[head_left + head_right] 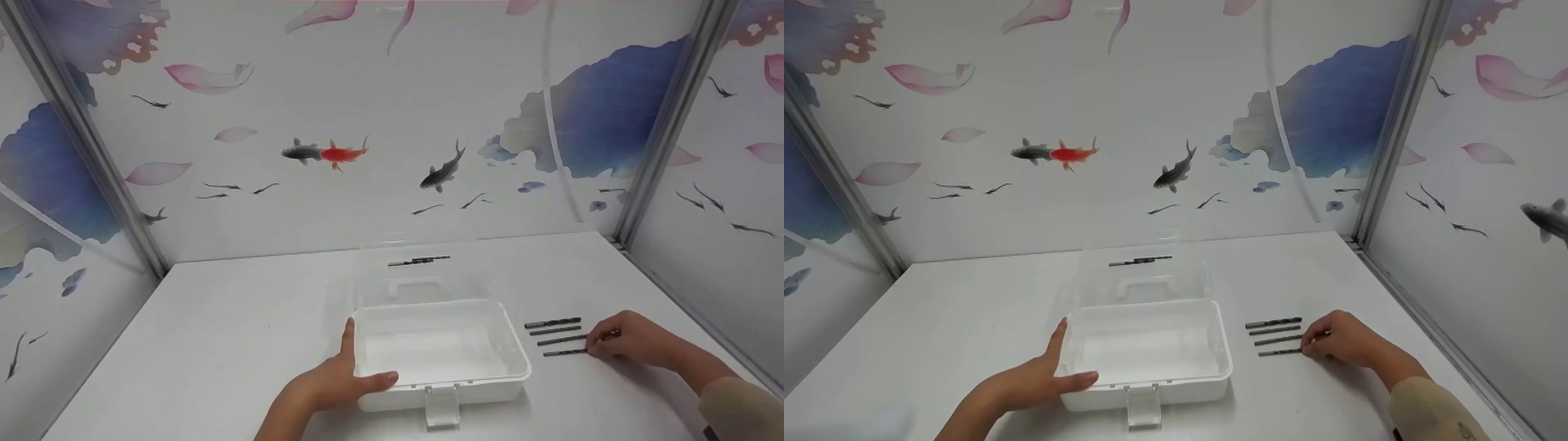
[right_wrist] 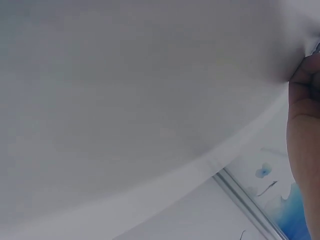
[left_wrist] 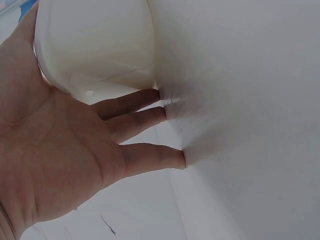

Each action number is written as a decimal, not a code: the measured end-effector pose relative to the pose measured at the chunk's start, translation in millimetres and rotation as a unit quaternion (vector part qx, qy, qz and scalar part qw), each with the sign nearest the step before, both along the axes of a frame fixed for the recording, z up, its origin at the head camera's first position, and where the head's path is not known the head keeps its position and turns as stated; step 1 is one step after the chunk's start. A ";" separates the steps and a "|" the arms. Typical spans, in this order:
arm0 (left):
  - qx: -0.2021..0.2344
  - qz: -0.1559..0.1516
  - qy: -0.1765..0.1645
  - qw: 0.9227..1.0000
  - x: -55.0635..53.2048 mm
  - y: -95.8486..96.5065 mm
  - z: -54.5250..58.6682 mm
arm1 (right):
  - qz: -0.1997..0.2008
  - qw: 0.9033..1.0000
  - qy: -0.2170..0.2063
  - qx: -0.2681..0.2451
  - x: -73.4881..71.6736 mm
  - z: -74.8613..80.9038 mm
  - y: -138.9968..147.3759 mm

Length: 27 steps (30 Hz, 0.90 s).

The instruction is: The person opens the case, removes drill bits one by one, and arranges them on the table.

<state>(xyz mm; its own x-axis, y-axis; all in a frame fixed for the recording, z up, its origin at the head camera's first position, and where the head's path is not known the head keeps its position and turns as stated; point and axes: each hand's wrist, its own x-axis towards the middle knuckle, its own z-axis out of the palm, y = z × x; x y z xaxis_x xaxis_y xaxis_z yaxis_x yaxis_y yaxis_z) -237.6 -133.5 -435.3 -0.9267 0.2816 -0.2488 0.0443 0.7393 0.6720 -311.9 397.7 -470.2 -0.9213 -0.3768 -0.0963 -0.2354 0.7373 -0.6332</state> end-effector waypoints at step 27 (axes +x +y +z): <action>-0.008 0.006 0.005 1.000 1.8 2.0 2.5 | -0.030 0.998 -0.038 -0.032 1.9 -4.4 -1.4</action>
